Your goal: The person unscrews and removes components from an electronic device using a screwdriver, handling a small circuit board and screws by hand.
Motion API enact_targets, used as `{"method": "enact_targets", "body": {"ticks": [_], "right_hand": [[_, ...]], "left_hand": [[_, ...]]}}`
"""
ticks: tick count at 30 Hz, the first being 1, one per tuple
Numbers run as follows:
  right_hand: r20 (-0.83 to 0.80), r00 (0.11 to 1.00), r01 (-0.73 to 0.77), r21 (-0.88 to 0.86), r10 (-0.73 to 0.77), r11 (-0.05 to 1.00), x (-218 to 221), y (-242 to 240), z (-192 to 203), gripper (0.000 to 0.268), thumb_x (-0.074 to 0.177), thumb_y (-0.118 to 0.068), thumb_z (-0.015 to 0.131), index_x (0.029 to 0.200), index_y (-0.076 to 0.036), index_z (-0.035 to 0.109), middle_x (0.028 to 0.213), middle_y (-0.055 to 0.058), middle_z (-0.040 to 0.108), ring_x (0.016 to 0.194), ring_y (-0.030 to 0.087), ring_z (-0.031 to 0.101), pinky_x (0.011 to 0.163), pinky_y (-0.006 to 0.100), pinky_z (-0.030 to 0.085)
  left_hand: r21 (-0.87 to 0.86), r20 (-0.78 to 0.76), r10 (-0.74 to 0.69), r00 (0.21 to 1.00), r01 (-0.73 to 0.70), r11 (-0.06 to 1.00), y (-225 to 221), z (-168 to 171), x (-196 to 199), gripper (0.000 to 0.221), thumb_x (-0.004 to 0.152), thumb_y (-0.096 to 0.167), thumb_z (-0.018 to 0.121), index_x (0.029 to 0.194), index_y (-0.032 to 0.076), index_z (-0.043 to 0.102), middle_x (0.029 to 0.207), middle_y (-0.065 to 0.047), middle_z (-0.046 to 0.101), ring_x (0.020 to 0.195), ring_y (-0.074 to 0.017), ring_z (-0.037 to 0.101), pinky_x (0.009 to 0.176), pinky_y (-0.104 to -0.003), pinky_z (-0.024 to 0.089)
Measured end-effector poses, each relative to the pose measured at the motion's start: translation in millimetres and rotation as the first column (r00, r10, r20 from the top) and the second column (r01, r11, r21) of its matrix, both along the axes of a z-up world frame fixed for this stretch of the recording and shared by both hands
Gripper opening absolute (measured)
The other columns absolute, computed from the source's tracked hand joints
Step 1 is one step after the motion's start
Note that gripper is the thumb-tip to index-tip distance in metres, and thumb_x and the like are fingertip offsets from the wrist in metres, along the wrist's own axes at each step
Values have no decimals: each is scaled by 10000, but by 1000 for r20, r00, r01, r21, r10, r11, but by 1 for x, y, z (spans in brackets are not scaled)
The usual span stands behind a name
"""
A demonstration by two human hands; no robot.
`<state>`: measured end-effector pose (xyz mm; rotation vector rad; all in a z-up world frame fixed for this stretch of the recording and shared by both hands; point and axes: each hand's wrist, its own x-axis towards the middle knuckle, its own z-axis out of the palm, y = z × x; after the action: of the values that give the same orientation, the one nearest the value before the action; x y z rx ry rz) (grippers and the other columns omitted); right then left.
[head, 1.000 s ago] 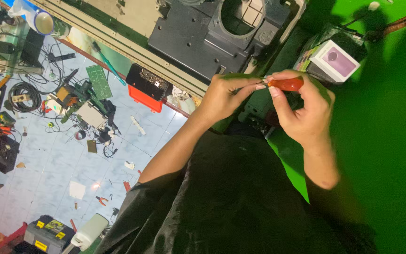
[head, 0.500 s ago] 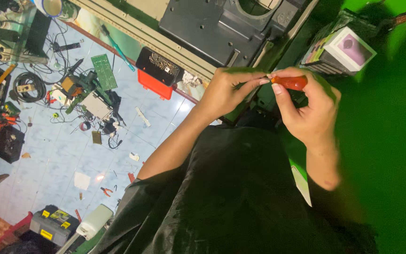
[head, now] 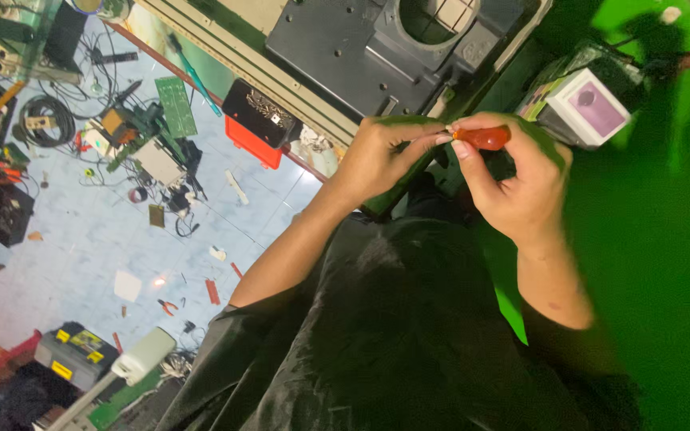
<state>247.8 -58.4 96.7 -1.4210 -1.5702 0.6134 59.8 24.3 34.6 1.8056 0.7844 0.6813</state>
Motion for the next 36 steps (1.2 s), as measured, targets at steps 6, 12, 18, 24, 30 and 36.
{"method": "enact_targets", "body": {"ticks": [6, 12, 18, 24, 30, 36], "right_hand": [[-2, 997, -81, -11, 81, 997, 41, 38, 7, 103, 1076, 23, 737, 1168, 16, 691, 1112, 117, 759, 1006, 209, 767, 919, 278, 584], [77, 973, -218, 13, 216, 976, 64, 73, 9, 125, 1093, 28, 726, 1201, 32, 665, 1139, 137, 751, 1051, 248, 770, 921, 308, 599], [121, 938, -326, -3, 324, 945, 74, 99, -2, 114, 1079, 25, 720, 1178, 23, 662, 1124, 143, 741, 1030, 289, 755, 906, 334, 590], [151, 912, -382, -29, 381, 924, 79, 113, -21, 165, 1045, 3, 730, 1190, 4, 652, 1132, 138, 731, 1037, 312, 741, 909, 366, 581], [165, 898, -403, -64, 408, 913, 81, 121, -46, 175, 1014, 5, 720, 1167, 4, 637, 1141, 145, 722, 1042, 350, 721, 899, 399, 571], [173, 883, -430, -79, 437, 899, 92, 127, -64, 170, 1011, -5, 698, 1171, 10, 643, 1141, 164, 711, 1033, 376, 709, 891, 415, 566]], "left_hand": [[71, -24, 82, 996, -80, 994, 27, 5, 31, 205, 991, 143, 725, 1184, 81, 757, 1121, -144, 773, 1003, -304, 791, 862, -352, 618], [187, -26, 122, 992, -115, 976, 38, 2, 44, 213, 982, 87, 713, 1192, 81, 745, 1197, -131, 750, 1037, -330, 768, 925, -380, 622], [258, -77, 120, 990, -96, 961, 53, -13, 47, 224, 918, 55, 740, 1140, 77, 761, 1197, -127, 745, 979, -344, 748, 849, -410, 608], [193, -127, 101, 987, -76, 978, 61, -24, 51, 258, 873, 9, 727, 1126, 47, 758, 1132, -142, 757, 924, -369, 732, 778, -418, 598], [169, -101, 81, 992, -63, 984, 69, -53, 59, 190, 886, -5, 722, 1076, -8, 740, 1012, -197, 744, 852, -389, 721, 744, -441, 575], [165, -77, 74, 994, -60, 985, 76, -75, 67, 180, 848, -21, 712, 1028, -38, 714, 968, -210, 730, 865, -417, 695, 760, -456, 561]]}}
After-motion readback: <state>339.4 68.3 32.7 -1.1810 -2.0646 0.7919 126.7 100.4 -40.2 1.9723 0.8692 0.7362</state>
